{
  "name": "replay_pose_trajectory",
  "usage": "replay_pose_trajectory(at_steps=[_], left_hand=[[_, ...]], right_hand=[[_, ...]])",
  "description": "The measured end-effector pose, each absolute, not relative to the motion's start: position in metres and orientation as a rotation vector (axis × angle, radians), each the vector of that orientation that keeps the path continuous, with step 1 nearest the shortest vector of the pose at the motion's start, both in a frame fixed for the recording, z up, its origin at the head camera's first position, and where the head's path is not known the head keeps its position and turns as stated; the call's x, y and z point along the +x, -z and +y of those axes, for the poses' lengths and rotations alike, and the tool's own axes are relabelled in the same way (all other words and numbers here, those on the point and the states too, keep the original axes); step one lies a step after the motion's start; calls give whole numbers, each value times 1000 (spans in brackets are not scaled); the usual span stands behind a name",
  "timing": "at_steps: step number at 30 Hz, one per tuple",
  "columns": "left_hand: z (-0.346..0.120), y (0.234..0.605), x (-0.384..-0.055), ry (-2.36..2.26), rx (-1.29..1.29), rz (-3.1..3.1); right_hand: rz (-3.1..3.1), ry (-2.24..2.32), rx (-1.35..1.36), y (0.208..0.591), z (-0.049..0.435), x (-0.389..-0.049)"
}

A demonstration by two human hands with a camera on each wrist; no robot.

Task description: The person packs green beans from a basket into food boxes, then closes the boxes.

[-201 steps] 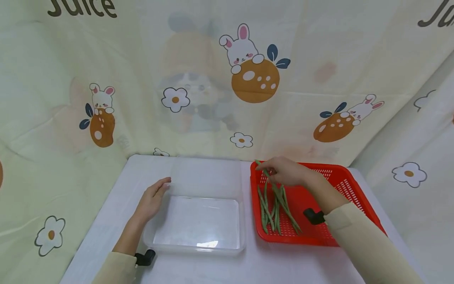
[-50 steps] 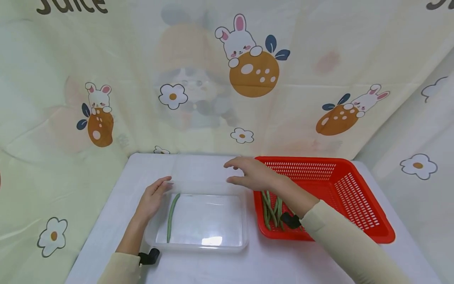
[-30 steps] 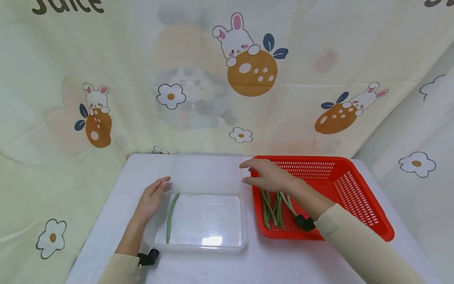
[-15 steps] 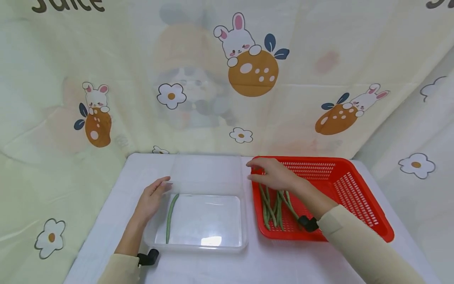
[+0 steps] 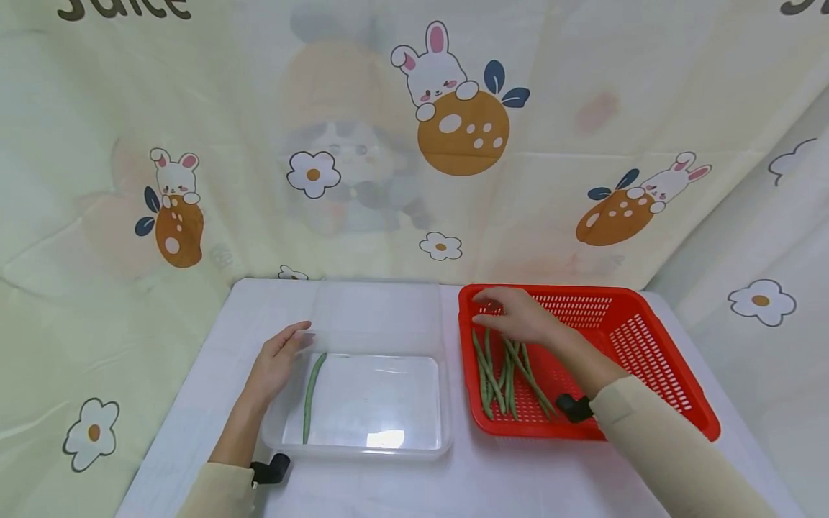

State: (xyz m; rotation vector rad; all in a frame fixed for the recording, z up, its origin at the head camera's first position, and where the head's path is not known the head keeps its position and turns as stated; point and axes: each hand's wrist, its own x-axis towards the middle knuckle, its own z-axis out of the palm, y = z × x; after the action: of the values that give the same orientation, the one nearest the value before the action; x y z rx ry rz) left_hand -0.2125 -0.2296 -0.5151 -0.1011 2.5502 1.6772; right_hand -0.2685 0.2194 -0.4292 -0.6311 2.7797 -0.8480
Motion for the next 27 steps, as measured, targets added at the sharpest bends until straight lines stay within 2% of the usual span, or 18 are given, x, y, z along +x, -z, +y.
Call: replay_pose_trajectory(at_steps=[9,27], left_hand=[[-229,515,-212,-1678,-94,2568],[-229,516,-214,-1709,-83,2558]], right_hand=[[2753,784,-524,441,235,-274],[2650,618,-536,470,251,-283]])
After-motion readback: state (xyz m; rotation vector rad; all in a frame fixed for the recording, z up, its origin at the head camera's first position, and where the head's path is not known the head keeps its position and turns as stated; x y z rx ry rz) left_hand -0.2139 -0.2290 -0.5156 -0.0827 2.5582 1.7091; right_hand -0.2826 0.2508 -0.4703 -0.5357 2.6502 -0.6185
